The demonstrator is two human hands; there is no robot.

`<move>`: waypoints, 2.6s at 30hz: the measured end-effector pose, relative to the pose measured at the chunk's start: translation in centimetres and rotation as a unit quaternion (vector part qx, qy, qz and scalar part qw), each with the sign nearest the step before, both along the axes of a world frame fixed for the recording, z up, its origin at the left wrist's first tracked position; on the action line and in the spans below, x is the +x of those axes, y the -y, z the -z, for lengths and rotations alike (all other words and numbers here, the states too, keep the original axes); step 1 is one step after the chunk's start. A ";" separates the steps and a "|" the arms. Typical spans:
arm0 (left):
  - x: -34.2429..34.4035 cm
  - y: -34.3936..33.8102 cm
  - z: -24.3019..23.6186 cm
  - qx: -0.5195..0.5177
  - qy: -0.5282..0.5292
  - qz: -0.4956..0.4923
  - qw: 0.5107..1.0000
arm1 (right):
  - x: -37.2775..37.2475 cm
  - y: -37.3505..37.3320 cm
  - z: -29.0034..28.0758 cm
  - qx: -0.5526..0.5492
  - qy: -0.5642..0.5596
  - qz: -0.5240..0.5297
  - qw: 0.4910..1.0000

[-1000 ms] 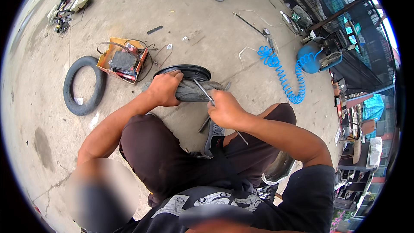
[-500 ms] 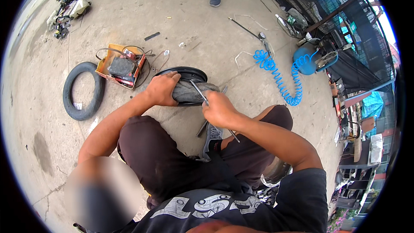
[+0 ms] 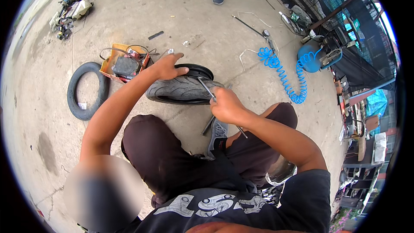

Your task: The person walks through a cluttered workshop, picks up a tire iron, and approaches a scooter. They remove the front wheel from the scooter and place it on the ground. They then use a tire iron to pry the tire off the rim.

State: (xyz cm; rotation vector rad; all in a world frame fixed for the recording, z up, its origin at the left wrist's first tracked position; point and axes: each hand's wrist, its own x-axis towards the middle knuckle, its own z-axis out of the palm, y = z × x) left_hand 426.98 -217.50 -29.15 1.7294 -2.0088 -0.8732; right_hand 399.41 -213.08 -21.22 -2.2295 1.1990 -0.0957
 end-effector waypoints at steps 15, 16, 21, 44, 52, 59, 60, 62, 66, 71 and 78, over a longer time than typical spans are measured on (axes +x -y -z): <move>-2.5 4.5 1.8 0.075 0.080 0.010 0.994 | -0.4 2.2 0.4 0.002 -0.015 -0.019 1.000; -2.4 4.6 1.9 0.074 0.081 0.007 0.994 | -0.4 2.3 0.5 -0.003 -0.018 -0.024 1.000; -2.6 4.3 2.1 0.055 0.100 -0.008 0.993 | -0.4 2.4 1.3 -0.024 -0.023 -0.032 0.999; -1.0 4.2 4.3 0.045 0.059 -0.074 0.995 | 0.1 1.5 3.4 -0.058 0.014 -0.059 0.996; -0.1 5.7 6.0 0.042 0.073 -0.064 0.994 | 0.6 2.8 2.9 -0.075 0.017 -0.082 0.994; -1.0 6.9 4.4 0.061 0.183 0.047 0.980 | 0.2 4.0 3.1 -0.077 -0.015 -0.101 0.992; -1.0 7.0 4.1 0.046 0.185 0.067 0.979 | 0.2 4.0 3.0 -0.076 -0.012 -0.099 0.992; -0.9 6.8 3.9 0.022 0.188 0.105 0.976 | 0.6 3.8 3.0 -0.070 -0.011 -0.094 0.993; -0.8 6.8 3.2 0.052 0.220 0.128 0.966 | 1.6 3.8 2.9 -0.063 -0.015 -0.080 0.995; -1.6 6.1 1.7 0.063 0.238 0.127 0.961 | 2.0 3.2 2.0 -0.065 -0.011 -0.072 0.995; -1.3 5.8 2.7 0.058 0.226 0.105 0.967 | 1.9 3.0 2.4 -0.071 0.006 -0.081 0.994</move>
